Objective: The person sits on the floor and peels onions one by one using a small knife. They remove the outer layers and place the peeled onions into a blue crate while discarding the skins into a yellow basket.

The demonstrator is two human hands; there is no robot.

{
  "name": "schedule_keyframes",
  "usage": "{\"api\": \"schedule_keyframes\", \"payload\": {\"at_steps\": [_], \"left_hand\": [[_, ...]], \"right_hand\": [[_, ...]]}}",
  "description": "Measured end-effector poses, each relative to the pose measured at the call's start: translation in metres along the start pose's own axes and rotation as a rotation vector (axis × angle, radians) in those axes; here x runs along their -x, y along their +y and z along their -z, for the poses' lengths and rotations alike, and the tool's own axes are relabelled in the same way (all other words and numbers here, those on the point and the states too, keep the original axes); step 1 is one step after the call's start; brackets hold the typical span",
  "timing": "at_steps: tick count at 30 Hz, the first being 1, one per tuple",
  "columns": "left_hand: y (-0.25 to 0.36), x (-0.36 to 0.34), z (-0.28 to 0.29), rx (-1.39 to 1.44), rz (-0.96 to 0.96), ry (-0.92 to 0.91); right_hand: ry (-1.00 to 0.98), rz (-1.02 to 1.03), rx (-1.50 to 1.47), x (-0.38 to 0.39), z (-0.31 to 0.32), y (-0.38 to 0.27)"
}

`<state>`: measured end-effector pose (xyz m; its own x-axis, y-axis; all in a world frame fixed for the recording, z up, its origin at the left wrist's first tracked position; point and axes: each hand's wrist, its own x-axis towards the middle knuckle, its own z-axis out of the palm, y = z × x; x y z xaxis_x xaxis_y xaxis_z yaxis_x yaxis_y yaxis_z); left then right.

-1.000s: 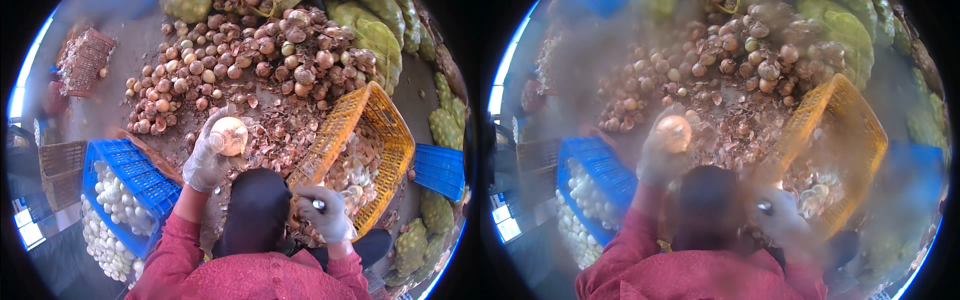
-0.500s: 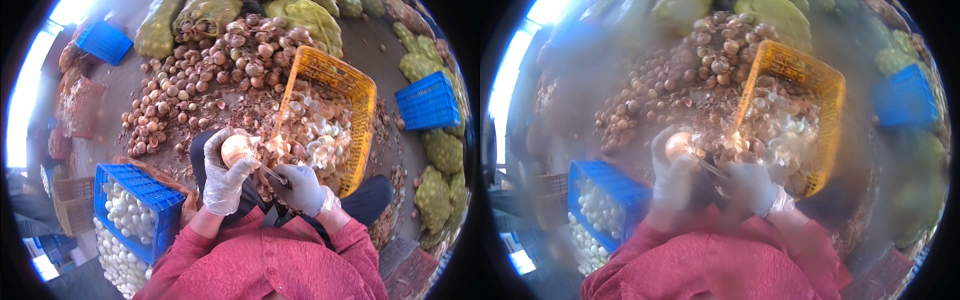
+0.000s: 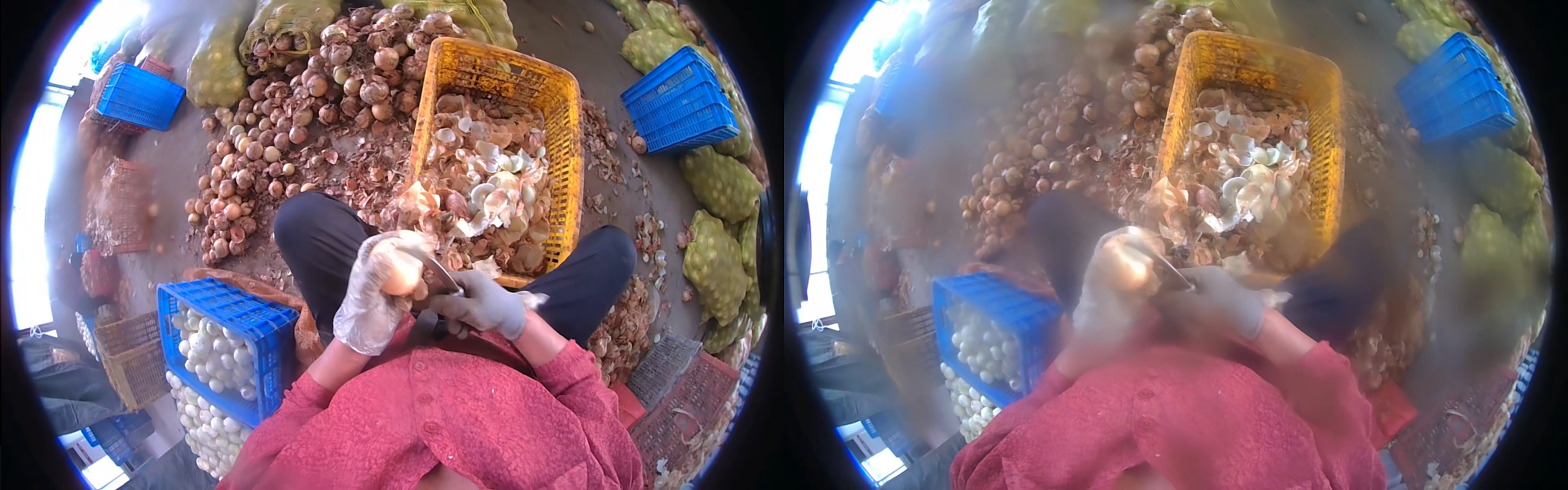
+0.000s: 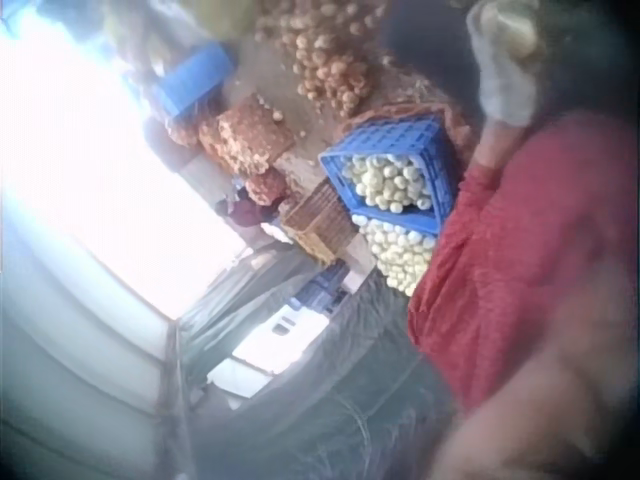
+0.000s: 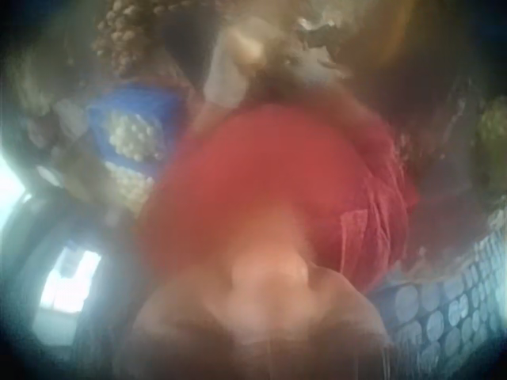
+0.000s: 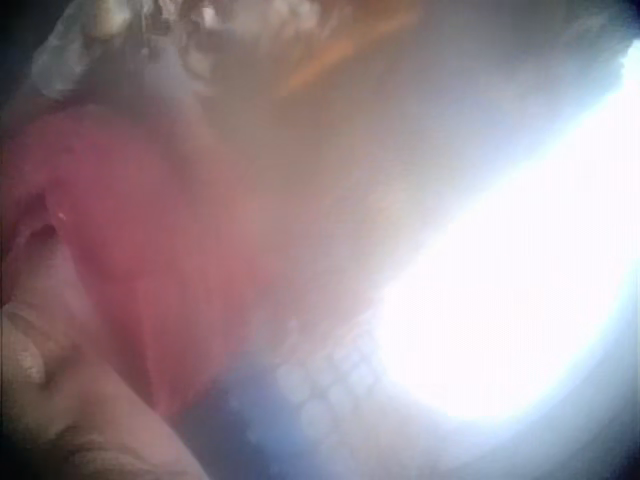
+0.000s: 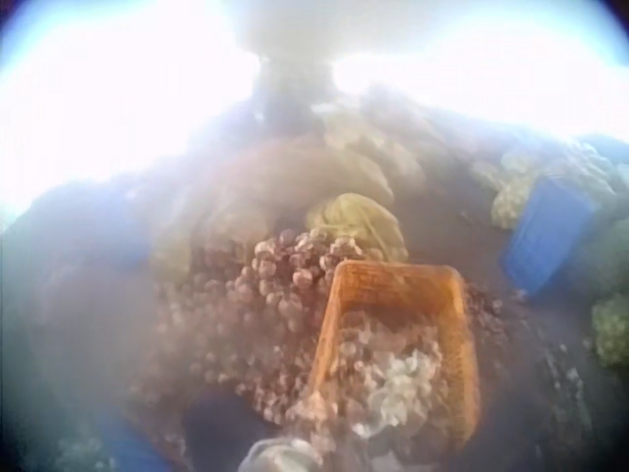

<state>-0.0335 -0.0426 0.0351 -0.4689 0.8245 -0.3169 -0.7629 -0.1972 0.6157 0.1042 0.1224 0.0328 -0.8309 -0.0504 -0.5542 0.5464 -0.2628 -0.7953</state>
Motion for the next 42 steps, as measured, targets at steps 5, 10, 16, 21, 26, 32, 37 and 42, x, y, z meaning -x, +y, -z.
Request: {"api": "schedule_keyframes", "payload": {"at_steps": [5, 10, 16, 21, 26, 32, 37, 42], "left_hand": [[-0.021, -0.016, 0.009, -0.383, 0.045, 0.093], [-0.016, -0.012, -0.009, -0.193, 0.111, 0.049], [-0.023, -0.004, -0.007, -0.140, -0.008, 0.043], [-0.020, -0.007, -0.007, 0.112, 0.060, 0.094], [-0.030, -0.022, -0.013, -0.194, 0.089, 0.295], [-0.031, -0.014, -0.021, -1.293, -0.304, 0.197], [-0.043, -0.024, -0.009, -0.904, -0.327, 0.256], [-0.038, -0.015, -0.024, -1.039, -0.332, 0.170]], "right_hand": [[0.320, 0.304, 0.037, 0.010, 0.011, 0.002], [0.396, 0.403, -0.528, -0.006, 0.004, -0.001], [0.507, 0.384, -0.458, -0.023, 0.002, 0.011], [0.625, 0.326, -0.489, -0.022, 0.049, 0.022], [0.426, 0.335, -0.220, -0.012, 0.003, 0.012], [0.565, 0.386, 0.057, -0.027, -0.004, 0.005], [0.642, 0.613, 0.299, -0.023, -0.015, 0.004], [0.685, 0.424, -0.172, -0.043, 0.004, 0.020]]}}
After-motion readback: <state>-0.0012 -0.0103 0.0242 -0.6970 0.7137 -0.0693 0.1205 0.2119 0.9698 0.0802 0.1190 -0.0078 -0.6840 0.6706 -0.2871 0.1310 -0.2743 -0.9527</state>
